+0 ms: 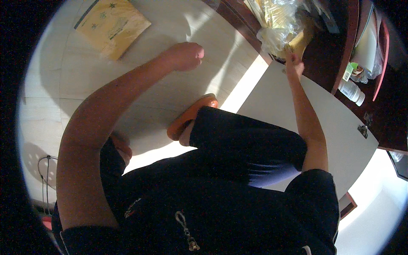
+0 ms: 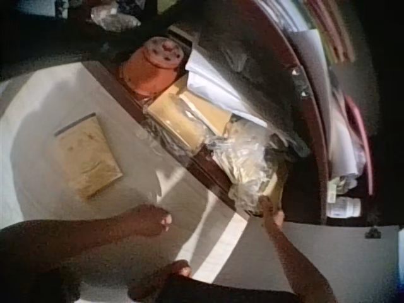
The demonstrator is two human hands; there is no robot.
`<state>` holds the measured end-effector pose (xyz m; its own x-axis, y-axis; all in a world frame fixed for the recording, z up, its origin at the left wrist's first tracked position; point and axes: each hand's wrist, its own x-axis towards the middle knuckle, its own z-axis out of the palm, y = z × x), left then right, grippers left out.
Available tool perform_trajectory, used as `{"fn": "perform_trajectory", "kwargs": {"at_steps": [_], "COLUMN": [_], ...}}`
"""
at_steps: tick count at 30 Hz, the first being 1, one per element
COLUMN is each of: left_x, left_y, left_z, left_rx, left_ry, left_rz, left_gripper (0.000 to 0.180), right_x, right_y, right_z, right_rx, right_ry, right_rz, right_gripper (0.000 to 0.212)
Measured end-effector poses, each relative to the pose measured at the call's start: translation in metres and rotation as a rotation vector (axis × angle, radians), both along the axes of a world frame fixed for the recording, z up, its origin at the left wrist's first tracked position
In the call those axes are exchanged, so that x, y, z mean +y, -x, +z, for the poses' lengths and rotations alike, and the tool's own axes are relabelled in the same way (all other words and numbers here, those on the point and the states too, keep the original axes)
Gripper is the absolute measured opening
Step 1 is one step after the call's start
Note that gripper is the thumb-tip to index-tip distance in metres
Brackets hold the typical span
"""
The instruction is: The person sits on the floor and organizes yellow notebooks by removing them from plastic packaging and placing them into a wooden cabinet. They also handle a plastic bag containing other items and arrange the notebooks on a nearby table.
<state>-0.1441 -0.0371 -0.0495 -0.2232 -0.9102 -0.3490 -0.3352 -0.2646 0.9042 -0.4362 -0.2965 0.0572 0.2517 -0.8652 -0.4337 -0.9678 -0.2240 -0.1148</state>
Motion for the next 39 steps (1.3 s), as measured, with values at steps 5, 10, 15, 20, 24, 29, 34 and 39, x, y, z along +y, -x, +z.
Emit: {"fn": "perform_trajectory", "kwargs": {"at_steps": [5,10,15,20,24,29,34,39], "left_x": [-0.004,0.004,0.018,0.012,0.030,0.066,0.117,0.092], "left_y": [0.007,0.021,0.001,-0.049,-0.139,-0.205,-0.188,-0.182], "left_z": [-0.010,-0.036,-0.030,0.007,0.047,0.086,0.057,0.031], "left_rx": [-0.072,-0.034,-0.100,-0.240,-0.438,-0.435,-0.203,-0.147], "left_ry": [0.020,0.086,0.145,-0.012,0.026,-0.042,-0.180,0.019], "left_rz": [-0.240,-0.201,-0.102,-0.271,-0.229,-0.199,-0.354,-0.349], "left_gripper": [0.024,0.026,0.019,0.020,0.019,0.023,0.023,0.020], "right_x": [-0.040,-0.045,0.002,0.108,0.091,0.044,0.087,0.070], "right_y": [0.047,0.035,-0.045,-0.201,-0.288,-0.303,-0.327,-0.363], "right_z": [-0.086,-0.097,-0.077,-0.048,-0.057,-0.087,-0.043,-0.044], "right_rx": [0.019,0.133,-0.049,-0.210,-0.323,-0.529,-0.415,-0.505], "right_ry": [-0.171,-0.279,-0.927,-0.785,-0.497,-0.581,-0.916,-0.729], "right_rz": [0.954,0.335,0.157,0.684,0.795,0.464,0.234,0.175], "right_gripper": [0.020,0.026,0.029,0.031,0.032,0.039,0.036,0.030]}}
